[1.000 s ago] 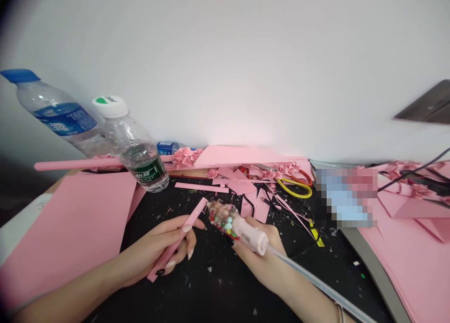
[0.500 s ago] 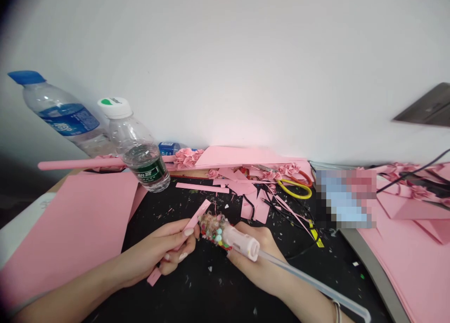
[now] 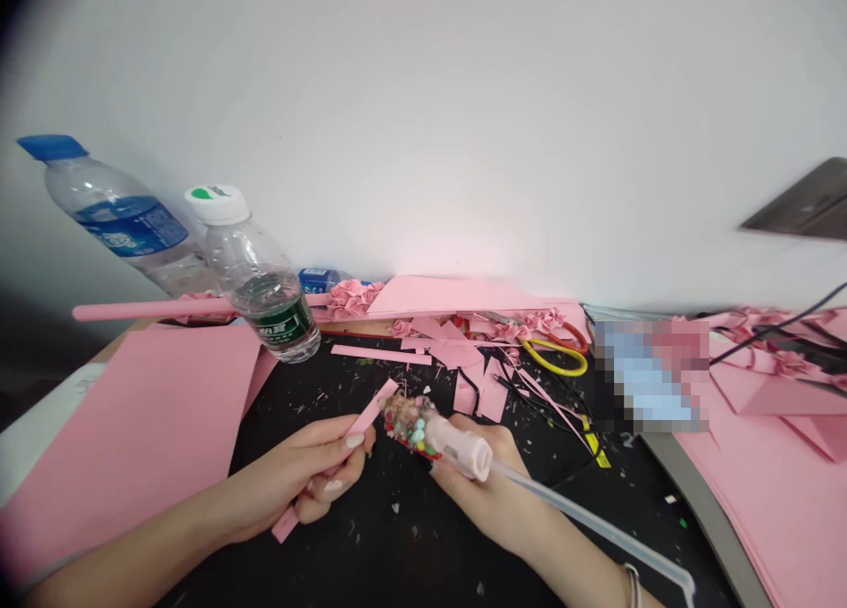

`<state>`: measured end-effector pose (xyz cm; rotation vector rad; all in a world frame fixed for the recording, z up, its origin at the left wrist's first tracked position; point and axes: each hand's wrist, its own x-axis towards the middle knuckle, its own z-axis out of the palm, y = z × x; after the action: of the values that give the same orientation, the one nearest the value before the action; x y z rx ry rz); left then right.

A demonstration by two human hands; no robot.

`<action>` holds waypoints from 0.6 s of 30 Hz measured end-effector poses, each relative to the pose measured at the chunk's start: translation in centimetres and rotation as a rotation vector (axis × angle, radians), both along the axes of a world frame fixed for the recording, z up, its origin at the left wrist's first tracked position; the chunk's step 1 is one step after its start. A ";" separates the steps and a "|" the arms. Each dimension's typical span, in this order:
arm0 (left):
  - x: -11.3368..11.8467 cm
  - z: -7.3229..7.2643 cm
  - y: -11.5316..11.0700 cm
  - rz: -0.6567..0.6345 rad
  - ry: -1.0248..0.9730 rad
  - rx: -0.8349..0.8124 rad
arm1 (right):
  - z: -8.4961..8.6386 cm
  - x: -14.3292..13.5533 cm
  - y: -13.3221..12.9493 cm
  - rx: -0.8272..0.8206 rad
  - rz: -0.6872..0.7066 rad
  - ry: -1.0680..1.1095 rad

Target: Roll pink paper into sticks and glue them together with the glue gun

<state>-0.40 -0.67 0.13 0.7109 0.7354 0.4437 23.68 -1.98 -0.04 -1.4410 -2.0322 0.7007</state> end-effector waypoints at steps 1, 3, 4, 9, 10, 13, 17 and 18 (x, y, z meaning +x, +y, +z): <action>0.0 0.0 0.0 0.002 -0.003 -0.006 | 0.0 0.0 0.1 0.001 -0.009 0.001; 0.0 0.0 0.0 0.012 -0.006 -0.014 | 0.1 -0.1 0.2 0.008 -0.034 0.009; 0.0 0.0 0.0 0.016 -0.009 -0.016 | 0.2 -0.1 0.2 0.017 -0.040 0.009; -0.1 0.0 0.0 0.011 -0.031 -0.017 | 0.4 -0.2 0.0 0.042 0.031 -0.017; -0.2 0.0 0.0 0.011 -0.035 -0.018 | 0.3 -0.2 -0.1 0.020 0.026 -0.013; -0.2 0.0 0.0 0.017 -0.045 -0.030 | -0.3 0.0 -0.2 -0.039 -0.059 0.013; -0.3 0.0 0.1 0.018 -0.060 -0.039 | -0.8 0.1 -0.4 -0.013 -0.094 0.044; -0.3 0.0 0.1 0.017 -0.061 -0.039 | -0.8 0.1 -0.4 0.000 -0.076 0.043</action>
<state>-0.68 -0.59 0.11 0.6523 0.6913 0.4634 23.76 -2.38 -0.80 -1.4815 -1.9345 0.6941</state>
